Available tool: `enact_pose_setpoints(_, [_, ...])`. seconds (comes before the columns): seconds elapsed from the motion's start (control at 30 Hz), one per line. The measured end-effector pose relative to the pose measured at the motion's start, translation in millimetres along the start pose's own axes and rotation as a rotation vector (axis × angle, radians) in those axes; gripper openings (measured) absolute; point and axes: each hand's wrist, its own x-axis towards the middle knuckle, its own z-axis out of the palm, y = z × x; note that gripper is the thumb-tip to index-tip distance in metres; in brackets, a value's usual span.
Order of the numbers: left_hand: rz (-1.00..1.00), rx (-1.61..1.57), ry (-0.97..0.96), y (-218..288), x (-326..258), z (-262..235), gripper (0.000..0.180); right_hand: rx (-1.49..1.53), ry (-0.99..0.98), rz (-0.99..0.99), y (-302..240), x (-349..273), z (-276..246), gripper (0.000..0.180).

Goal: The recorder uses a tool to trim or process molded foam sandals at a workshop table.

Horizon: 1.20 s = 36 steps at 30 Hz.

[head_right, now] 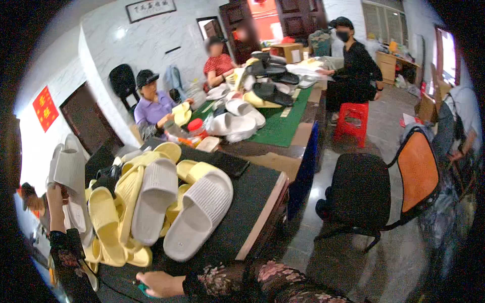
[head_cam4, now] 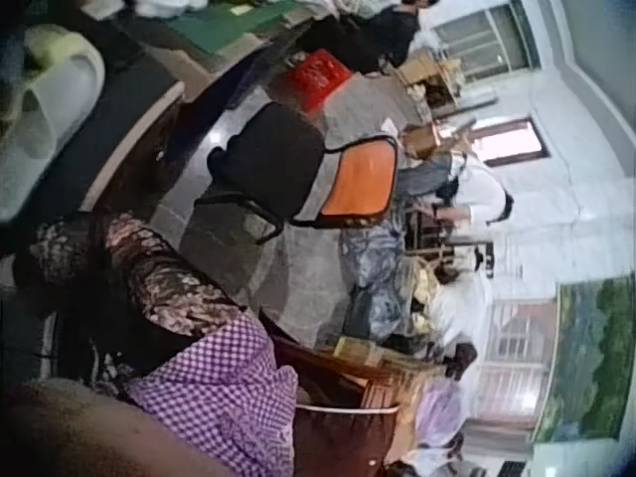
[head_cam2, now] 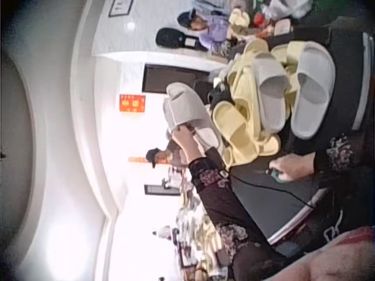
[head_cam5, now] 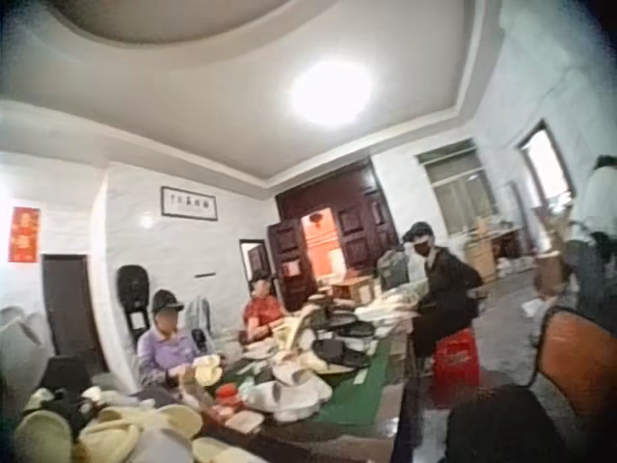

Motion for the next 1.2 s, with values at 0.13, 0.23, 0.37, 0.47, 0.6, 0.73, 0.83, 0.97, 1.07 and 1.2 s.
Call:
enact_pose_setpoints(0.13, [-0.138,0.141,-0.293,37,-20,54,0.031,-0.068,0.174,-0.098,-17,-14,-7,0.029])
enact_pose_setpoints(0.23, [0.465,0.205,-0.162,-17,-17,75,0.029,-0.071,0.172,-0.094,-11,-8,3,0.025])
enact_pose_setpoints(0.37, [0.486,0.479,-0.324,24,-48,62,0.035,-0.010,0.106,-0.055,-20,-12,-8,0.027])
enact_pose_setpoints(0.47, [0.300,0.302,-0.180,18,-61,56,0.039,-0.016,-0.058,0.120,-14,-2,-5,0.040])
enact_pose_setpoints(0.6, [0.226,0.385,-0.219,69,-104,25,0.044,-0.063,-0.004,0.059,-20,-2,-11,0.037])
enact_pose_setpoints(0.73, [0.566,0.315,-0.202,94,-149,8,0.031,-0.124,0.005,0.028,-29,3,-16,0.040])
enact_pose_setpoints(0.83, [0.496,0.290,-0.290,119,-193,10,0.030,-0.219,0.069,0.110,-20,-1,-29,0.042])
enact_pose_setpoints(0.97, [0.418,0.173,-0.339,137,-252,-44,0.026,-0.211,0.073,0.045,-28,2,-12,0.040])
enact_pose_setpoints(1.07, [0.350,-0.080,-0.178,151,-289,-70,0.029,-0.145,0.036,0.069,-20,0,-5,0.039])
enact_pose_setpoints(1.2, [0.333,-0.558,-0.087,172,-316,-99,0.048,-0.205,0.046,0.014,-12,-2,-6,0.040])
